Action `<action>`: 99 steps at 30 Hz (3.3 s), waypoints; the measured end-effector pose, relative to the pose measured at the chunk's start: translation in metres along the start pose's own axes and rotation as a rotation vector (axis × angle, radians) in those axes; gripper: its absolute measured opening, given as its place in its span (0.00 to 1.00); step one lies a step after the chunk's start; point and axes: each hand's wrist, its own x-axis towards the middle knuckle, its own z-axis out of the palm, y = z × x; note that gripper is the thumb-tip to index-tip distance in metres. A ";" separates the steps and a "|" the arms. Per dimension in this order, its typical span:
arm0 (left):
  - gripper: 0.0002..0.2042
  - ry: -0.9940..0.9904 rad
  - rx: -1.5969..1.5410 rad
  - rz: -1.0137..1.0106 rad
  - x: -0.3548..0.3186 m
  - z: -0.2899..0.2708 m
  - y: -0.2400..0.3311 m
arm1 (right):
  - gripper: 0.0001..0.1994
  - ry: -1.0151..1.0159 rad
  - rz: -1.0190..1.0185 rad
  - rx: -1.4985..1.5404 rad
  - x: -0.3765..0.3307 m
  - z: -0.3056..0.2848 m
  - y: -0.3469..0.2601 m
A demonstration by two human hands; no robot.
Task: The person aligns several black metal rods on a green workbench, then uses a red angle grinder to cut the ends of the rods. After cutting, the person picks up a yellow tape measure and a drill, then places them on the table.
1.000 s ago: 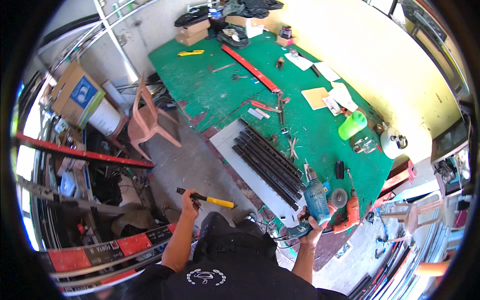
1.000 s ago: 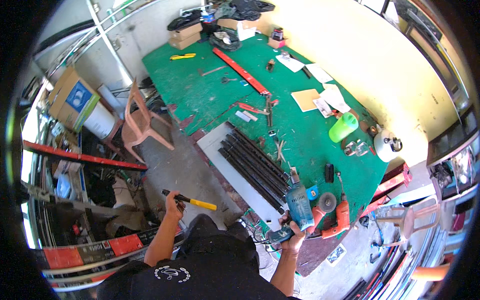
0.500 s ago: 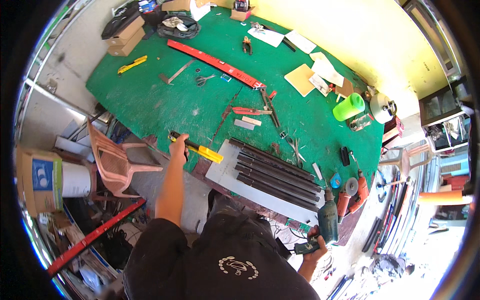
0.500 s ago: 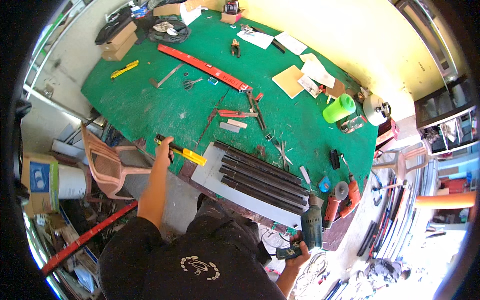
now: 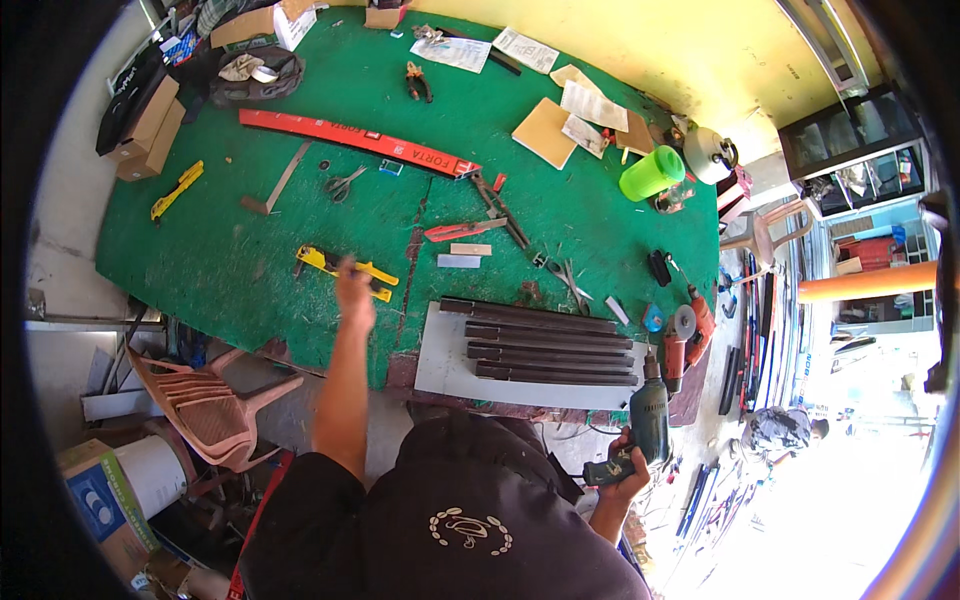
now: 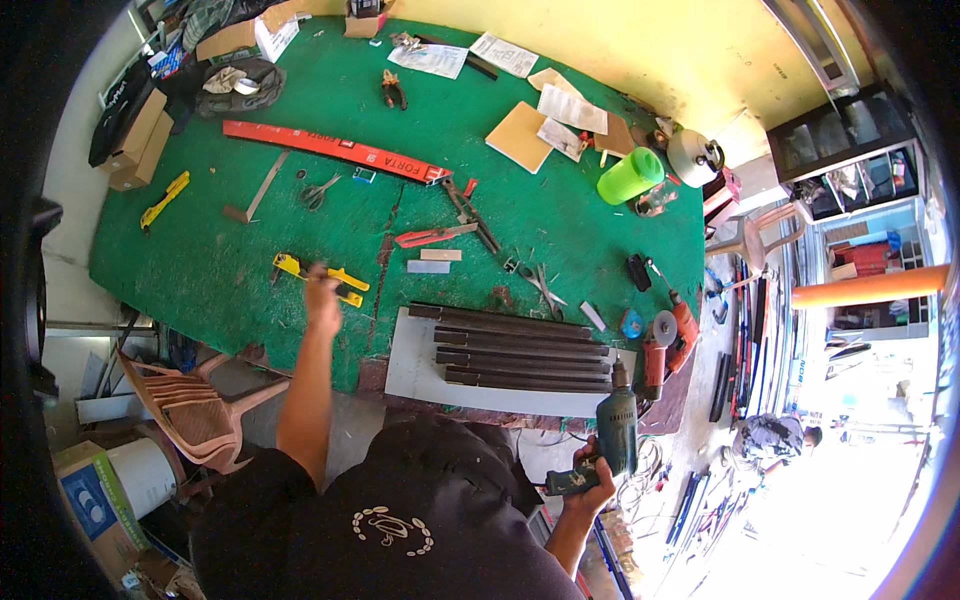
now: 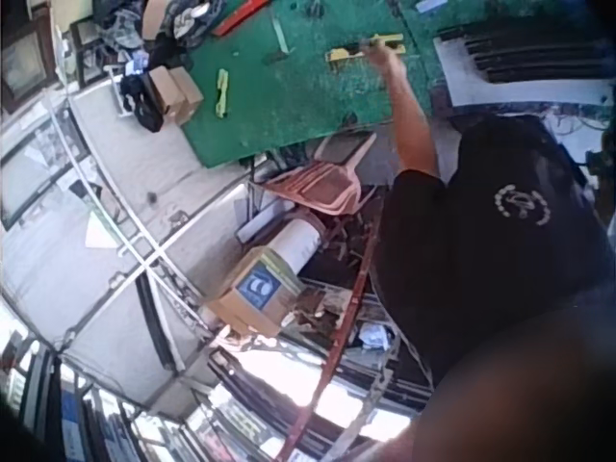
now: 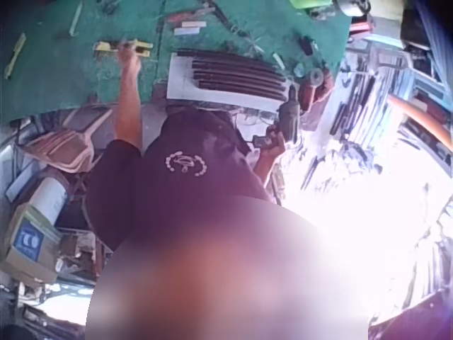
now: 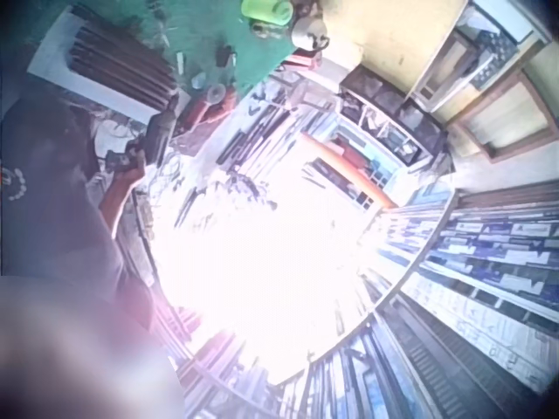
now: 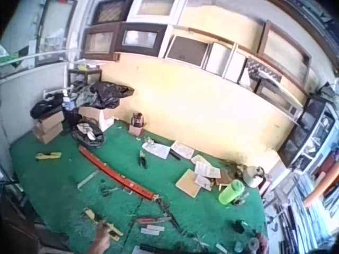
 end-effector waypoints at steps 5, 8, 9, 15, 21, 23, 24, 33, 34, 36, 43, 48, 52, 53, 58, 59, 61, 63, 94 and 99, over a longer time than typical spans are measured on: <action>0.18 -0.112 -0.288 -0.329 -0.074 0.069 -0.023 | 0.29 -0.030 0.017 -0.006 0.011 0.019 0.014; 0.16 -0.145 -0.140 -0.254 -0.093 0.081 -0.022 | 0.29 -0.047 0.017 -0.036 0.015 0.024 0.020; 0.15 -0.180 -0.052 -0.225 -0.095 0.081 -0.021 | 0.29 -0.054 0.015 -0.046 0.016 0.026 0.022; 0.24 -0.307 0.544 0.353 -0.081 0.068 -0.012 | 0.29 -0.150 0.015 -0.122 0.035 0.031 0.025; 0.44 -0.705 0.844 0.532 -0.081 0.066 0.011 | 0.29 -0.112 0.064 -0.144 0.059 0.040 0.023; 0.44 -0.737 0.914 0.518 -0.085 0.073 0.016 | 0.29 -0.133 0.071 -0.146 0.061 0.043 0.022; 0.44 -0.756 0.941 0.516 -0.087 0.076 0.017 | 0.29 -0.120 0.070 -0.167 0.061 0.043 0.021; 0.42 -0.849 1.066 0.484 -0.084 0.086 0.027 | 0.29 -0.042 0.047 -0.204 0.062 0.045 0.018; 0.41 -0.867 1.077 0.464 -0.083 0.087 0.028 | 0.29 -0.031 0.053 -0.208 0.063 0.045 0.017; 0.41 -0.894 1.115 0.459 -0.079 0.089 0.029 | 0.28 -0.048 0.058 -0.189 0.066 0.046 0.017; 0.37 -0.991 1.125 0.558 -0.067 0.092 0.033 | 0.28 -0.023 0.074 -0.217 0.077 0.052 0.020; 0.35 -1.072 1.212 0.576 -0.060 0.095 0.035 | 0.29 -0.058 0.098 -0.215 0.088 0.060 0.029; 0.31 -1.077 1.204 0.554 -0.058 0.101 0.034 | 0.29 -0.071 0.123 -0.244 0.095 0.069 0.035; 0.31 -1.073 1.210 0.547 -0.058 0.102 0.034 | 0.29 -0.084 0.124 -0.252 0.096 0.071 0.036; 0.26 -1.049 1.205 0.503 -0.058 0.105 0.031 | 0.27 -0.064 0.133 -0.257 0.112 0.087 0.046; 0.25 -1.049 1.228 0.497 -0.059 0.105 0.030 | 0.27 -0.074 0.139 -0.271 0.116 0.090 0.048; 0.24 -1.061 1.252 0.516 -0.057 0.104 0.028 | 0.27 -0.128 0.133 -0.301 0.125 0.095 0.054; 0.23 -1.084 1.255 0.567 -0.055 0.105 0.026 | 0.27 -0.119 0.164 -0.343 0.132 0.099 0.060; 0.25 -0.728 1.021 0.576 -0.109 0.108 -0.002 | 0.35 0.354 -0.107 -1.845 0.222 0.132 0.123; 0.34 -0.386 0.947 0.481 -0.111 0.097 -0.018 | 0.30 -0.540 -0.732 -1.703 0.220 0.155 0.128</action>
